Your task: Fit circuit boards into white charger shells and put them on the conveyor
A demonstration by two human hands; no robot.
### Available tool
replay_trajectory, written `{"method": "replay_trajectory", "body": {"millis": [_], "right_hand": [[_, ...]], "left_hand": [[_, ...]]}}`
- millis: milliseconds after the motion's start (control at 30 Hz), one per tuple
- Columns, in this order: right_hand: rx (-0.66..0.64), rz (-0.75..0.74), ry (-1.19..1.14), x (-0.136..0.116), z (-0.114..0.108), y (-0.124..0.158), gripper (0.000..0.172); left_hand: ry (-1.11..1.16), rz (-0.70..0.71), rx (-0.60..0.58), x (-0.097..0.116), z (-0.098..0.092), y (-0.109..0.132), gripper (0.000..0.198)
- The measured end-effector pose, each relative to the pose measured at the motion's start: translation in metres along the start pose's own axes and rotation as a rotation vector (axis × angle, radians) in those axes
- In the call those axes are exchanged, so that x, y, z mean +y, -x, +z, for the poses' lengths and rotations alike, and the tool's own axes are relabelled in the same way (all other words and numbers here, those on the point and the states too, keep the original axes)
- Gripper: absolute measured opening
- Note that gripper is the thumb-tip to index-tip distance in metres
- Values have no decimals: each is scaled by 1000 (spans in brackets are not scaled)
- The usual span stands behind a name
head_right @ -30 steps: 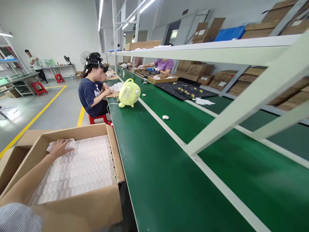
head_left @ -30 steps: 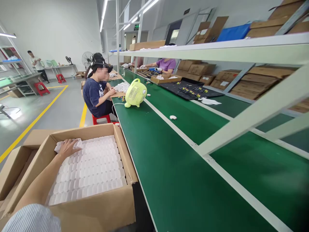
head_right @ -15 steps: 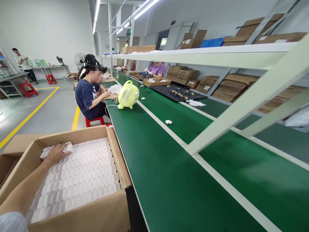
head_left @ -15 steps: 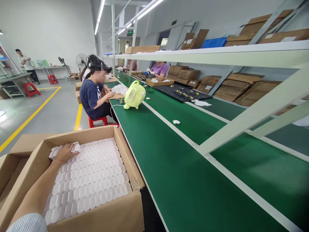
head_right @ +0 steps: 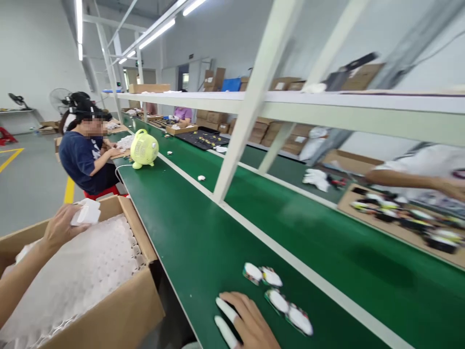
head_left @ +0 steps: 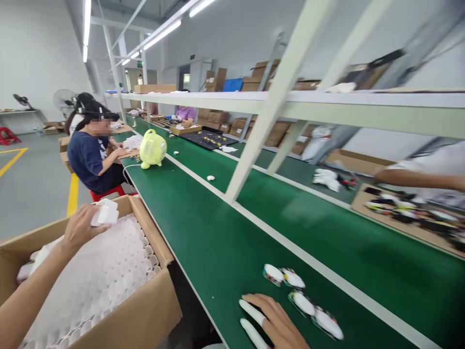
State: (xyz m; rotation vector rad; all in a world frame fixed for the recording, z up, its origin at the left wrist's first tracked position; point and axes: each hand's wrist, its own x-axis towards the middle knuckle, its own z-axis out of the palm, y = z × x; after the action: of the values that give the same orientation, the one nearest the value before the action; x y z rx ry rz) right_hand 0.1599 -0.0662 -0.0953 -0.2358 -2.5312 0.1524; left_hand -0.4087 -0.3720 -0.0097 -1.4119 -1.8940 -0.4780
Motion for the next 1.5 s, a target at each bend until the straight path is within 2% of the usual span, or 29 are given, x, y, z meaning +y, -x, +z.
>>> {"method": "replay_trajectory", "body": {"millis": [67,167,233,300,333,400,500,600,667,767,833,900,967,1033,1100,1200,1267,1367,1467,1500], "right_hand": [[18,0,24,-6,-5,-3,22],[21,12,69,-12,-12,-3,22],[-1,37,75,-15,-18,-2,22],[-17,74,43,-17,-23,0,22],[-21,98,20,-17,-26,1,22],[-31,145,-24,-18,-29,3,22],[-27,191,-70,-16,-31,5,23],[-7,196,-98,-15,-29,9,23],[-25,204,-95,-15,-28,13,25],[-52,217,-44,-16,-27,18,33],[-30,204,16,-15,-26,13,35],[19,174,89,-9,-26,-6,35],[61,149,165,2,-25,-39,32],[29,163,216,17,-21,-81,33],[-55,215,267,30,-13,-123,38],[-228,300,372,45,1,-165,22],[-273,312,405,51,7,-175,15],[-285,281,409,56,11,-173,19],[-258,225,396,52,15,-168,21],[-187,193,366,47,18,-168,23]], "left_hand": [[133,221,40,72,24,-55,59],[313,510,-10,198,68,-123,70],[386,636,-59,277,100,-152,75],[434,710,-108,341,132,-170,76],[455,735,-134,366,146,-175,78],[485,761,-177,404,169,-181,80],[507,772,-212,432,184,-185,81],[558,817,-254,436,177,-187,82],[638,791,-287,421,164,-190,80],[680,528,-322,371,146,-191,72],[574,321,-407,326,138,-187,86],[460,174,-567,285,134,-176,105],[409,97,-701,257,133,-161,101],[412,77,-745,248,133,-147,79],[427,84,-721,254,132,-136,56],[429,84,-678,267,132,-127,32],[399,33,-637,266,131,-125,26],[347,-102,-561,242,125,-126,25],[345,-219,-496,214,104,-124,27],[361,-238,-480,210,92,-121,27]]}}
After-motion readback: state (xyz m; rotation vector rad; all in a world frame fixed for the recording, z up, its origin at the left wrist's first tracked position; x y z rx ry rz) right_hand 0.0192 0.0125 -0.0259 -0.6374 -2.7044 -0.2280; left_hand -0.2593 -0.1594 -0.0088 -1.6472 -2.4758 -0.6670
